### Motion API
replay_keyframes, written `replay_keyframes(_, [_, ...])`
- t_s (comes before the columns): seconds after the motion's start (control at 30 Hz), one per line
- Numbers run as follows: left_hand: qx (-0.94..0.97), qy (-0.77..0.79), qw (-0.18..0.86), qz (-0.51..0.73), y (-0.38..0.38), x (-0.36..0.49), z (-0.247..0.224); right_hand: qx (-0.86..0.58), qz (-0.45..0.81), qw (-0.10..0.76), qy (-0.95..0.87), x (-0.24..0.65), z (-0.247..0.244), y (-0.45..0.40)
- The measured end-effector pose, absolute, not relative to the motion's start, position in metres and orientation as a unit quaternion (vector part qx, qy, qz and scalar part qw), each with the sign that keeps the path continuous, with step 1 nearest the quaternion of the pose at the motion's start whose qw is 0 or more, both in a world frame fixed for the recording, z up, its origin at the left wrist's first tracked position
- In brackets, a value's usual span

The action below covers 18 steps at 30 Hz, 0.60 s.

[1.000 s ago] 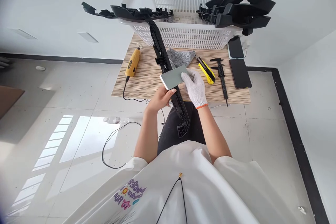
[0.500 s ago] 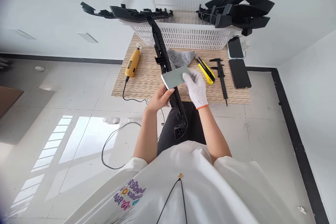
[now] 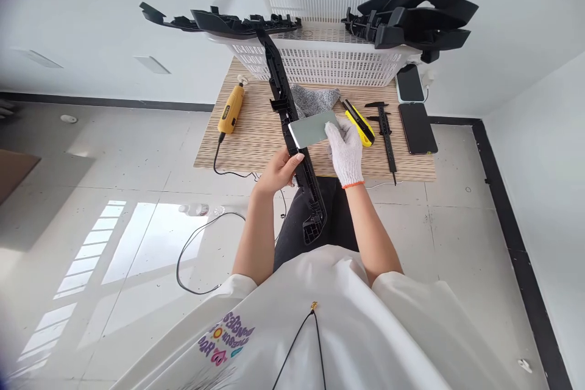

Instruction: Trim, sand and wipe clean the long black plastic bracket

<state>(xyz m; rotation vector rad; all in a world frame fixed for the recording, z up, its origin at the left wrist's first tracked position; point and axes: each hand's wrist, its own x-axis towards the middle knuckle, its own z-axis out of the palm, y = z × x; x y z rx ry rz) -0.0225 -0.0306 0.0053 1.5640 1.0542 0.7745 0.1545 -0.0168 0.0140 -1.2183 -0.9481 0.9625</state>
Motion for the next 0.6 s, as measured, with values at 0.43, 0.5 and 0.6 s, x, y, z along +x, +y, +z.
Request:
replay_keyframes(0.43, [0.695, 0.481, 0.480, 0.235, -0.0312, -0.0144, 0.0131, -0.535, 0.422, 0.644, -0.348, 0.1493, 0.0149, -0.0159])
replay_keyframes(0.5, [0.693, 0.488, 0.479, 0.231, -0.0312, -0.0146, 0.0138, -0.527, 0.436, 0.626, -0.376, 0.1488, 0.0153, -0.0161])
replay_keyframes(0.6, [0.697, 0.490, 0.473, 0.226, -0.0307, -0.0152, 0.0136, -0.539, 0.434, 0.626, -0.361, 0.1479, 0.0164, -0.0166])
